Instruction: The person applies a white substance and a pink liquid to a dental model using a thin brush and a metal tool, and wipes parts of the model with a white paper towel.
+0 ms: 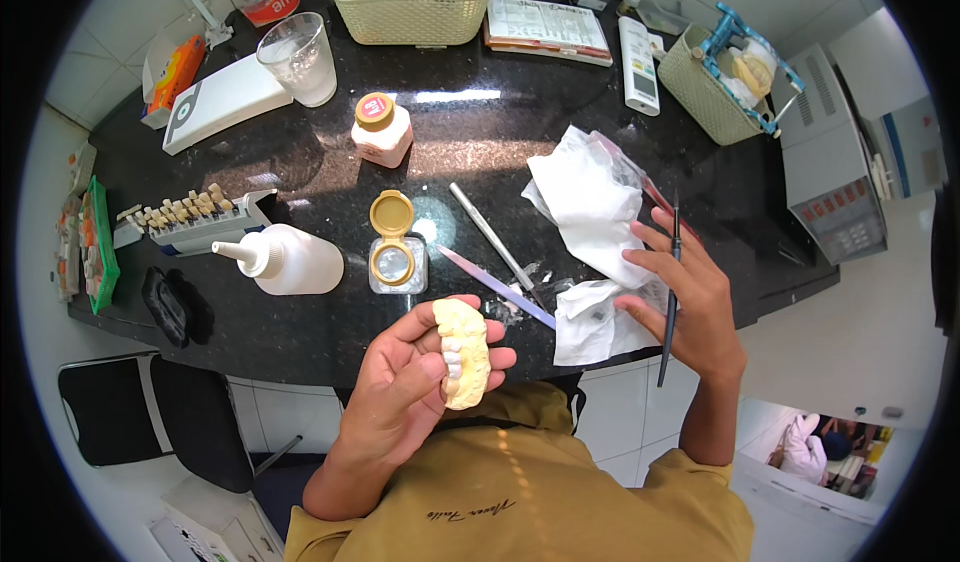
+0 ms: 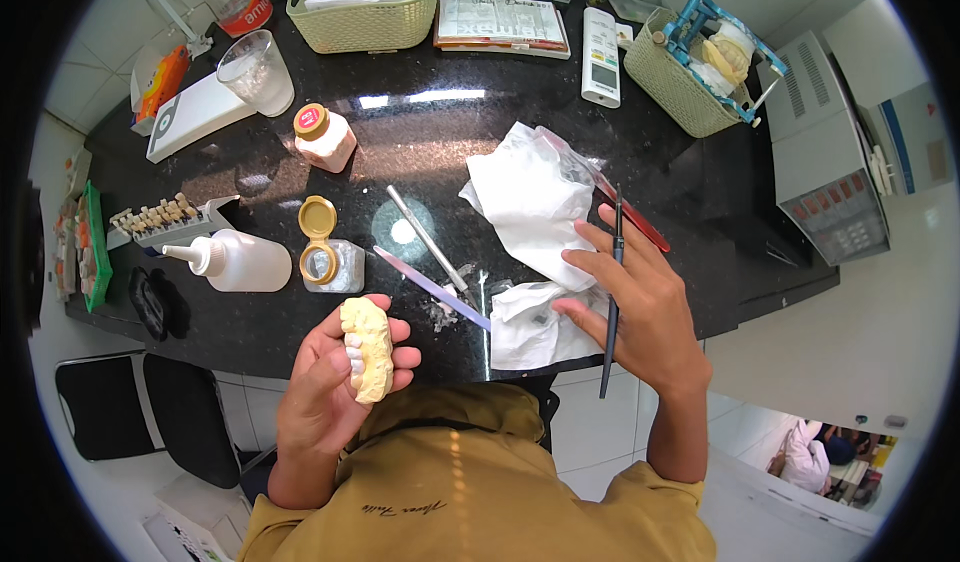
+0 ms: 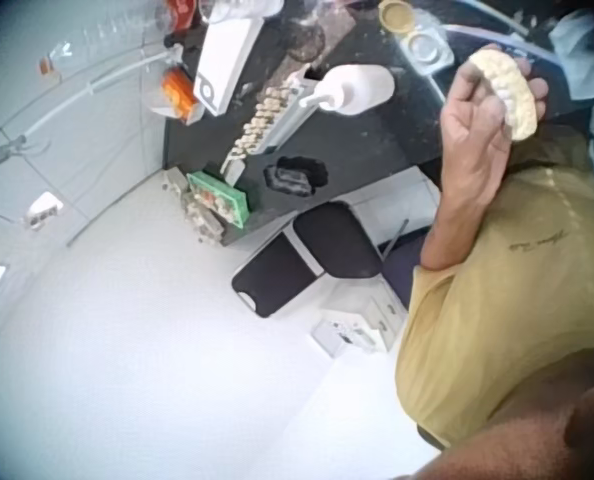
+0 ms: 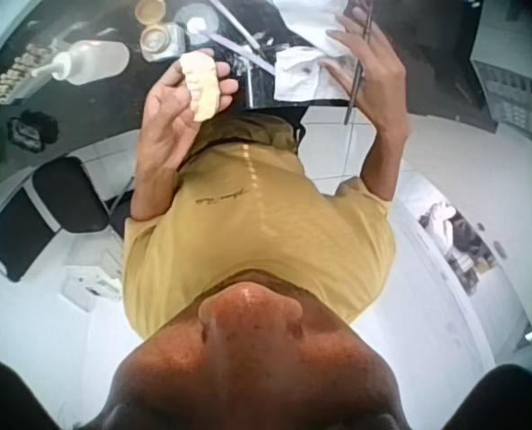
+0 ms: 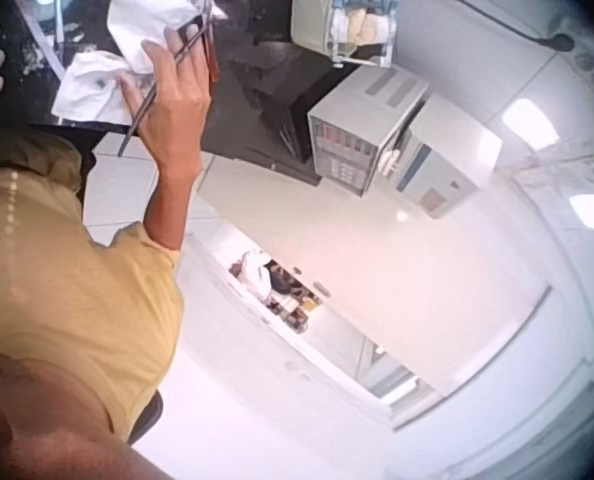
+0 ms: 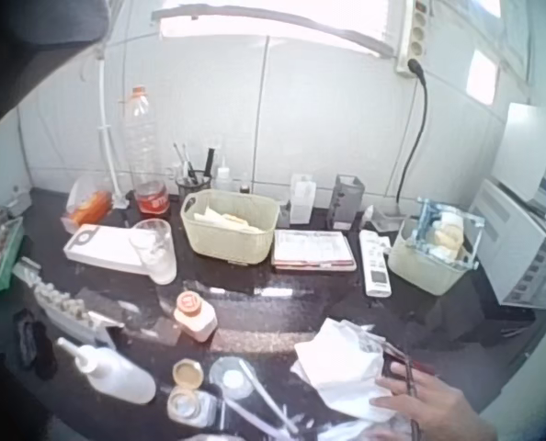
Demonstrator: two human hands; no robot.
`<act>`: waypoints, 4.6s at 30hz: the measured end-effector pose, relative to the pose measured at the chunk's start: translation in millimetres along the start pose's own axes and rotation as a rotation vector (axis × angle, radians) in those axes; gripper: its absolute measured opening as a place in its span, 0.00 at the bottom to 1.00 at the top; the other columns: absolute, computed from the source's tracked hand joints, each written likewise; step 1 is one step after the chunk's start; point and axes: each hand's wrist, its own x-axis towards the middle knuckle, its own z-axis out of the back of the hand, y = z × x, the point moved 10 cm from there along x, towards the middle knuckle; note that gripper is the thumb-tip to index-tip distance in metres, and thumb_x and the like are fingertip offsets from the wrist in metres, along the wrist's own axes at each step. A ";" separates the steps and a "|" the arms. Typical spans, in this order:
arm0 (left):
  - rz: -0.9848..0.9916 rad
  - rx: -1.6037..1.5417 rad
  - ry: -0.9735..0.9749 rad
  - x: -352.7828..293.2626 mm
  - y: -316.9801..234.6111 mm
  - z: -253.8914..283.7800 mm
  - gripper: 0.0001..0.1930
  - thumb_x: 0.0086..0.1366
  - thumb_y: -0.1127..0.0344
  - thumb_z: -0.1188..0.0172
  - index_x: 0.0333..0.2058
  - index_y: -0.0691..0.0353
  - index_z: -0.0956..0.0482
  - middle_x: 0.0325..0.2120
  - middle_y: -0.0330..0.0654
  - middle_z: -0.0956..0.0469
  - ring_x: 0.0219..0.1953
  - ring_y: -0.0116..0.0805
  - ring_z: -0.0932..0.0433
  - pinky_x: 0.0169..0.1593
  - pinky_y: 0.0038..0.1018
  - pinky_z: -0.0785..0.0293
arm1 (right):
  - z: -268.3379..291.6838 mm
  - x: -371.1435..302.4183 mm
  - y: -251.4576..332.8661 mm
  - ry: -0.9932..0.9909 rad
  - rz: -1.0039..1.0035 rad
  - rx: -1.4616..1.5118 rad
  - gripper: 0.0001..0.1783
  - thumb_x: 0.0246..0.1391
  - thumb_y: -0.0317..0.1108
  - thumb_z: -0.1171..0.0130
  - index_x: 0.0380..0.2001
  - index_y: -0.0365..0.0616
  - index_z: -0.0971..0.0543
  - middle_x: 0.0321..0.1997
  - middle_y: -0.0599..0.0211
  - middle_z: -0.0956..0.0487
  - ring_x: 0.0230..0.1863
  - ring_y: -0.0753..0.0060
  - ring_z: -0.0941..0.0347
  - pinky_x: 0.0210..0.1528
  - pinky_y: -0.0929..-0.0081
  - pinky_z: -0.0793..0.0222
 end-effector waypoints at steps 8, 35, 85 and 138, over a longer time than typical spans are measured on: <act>-0.006 0.062 -0.016 10.0 7.9 -14.6 0.34 0.62 0.59 0.36 0.60 0.71 0.39 0.49 0.55 0.25 0.49 0.45 0.20 0.52 0.37 0.20 | 12.2 -7.8 -7.5 -0.305 -0.060 0.039 0.07 0.48 0.25 0.33 0.32 0.37 0.18 0.39 0.53 0.16 0.46 0.53 0.20 0.48 0.66 0.26; -0.215 0.165 -0.027 10.2 6.4 -24.2 0.24 0.60 0.80 0.40 0.54 0.70 0.36 0.48 0.48 0.27 0.51 0.31 0.24 0.54 0.28 0.25 | 8.9 -8.2 77.7 -0.330 0.104 0.448 0.11 0.44 0.29 0.30 0.34 0.41 0.18 0.36 0.60 0.16 0.32 0.62 0.18 0.39 0.65 0.19; 0.075 -0.046 -0.007 8.2 22.0 -22.0 0.30 0.61 0.57 0.33 0.57 0.64 0.34 0.51 0.58 0.26 0.47 0.42 0.19 0.51 0.32 0.20 | 69.1 -70.2 -66.9 -0.997 -0.421 0.071 0.31 0.71 0.51 0.64 0.54 0.31 0.28 0.43 0.52 0.19 0.51 0.63 0.24 0.58 0.66 0.33; 0.009 0.039 -0.379 -57.4 -12.1 56.5 0.33 0.62 0.56 0.34 0.59 0.66 0.36 0.50 0.57 0.25 0.48 0.42 0.19 0.48 0.30 0.18 | -83.8 -7.3 86.1 -0.085 -0.103 0.850 0.11 0.40 0.19 0.34 0.30 0.37 0.22 0.27 0.59 0.20 0.23 0.73 0.23 0.26 0.80 0.28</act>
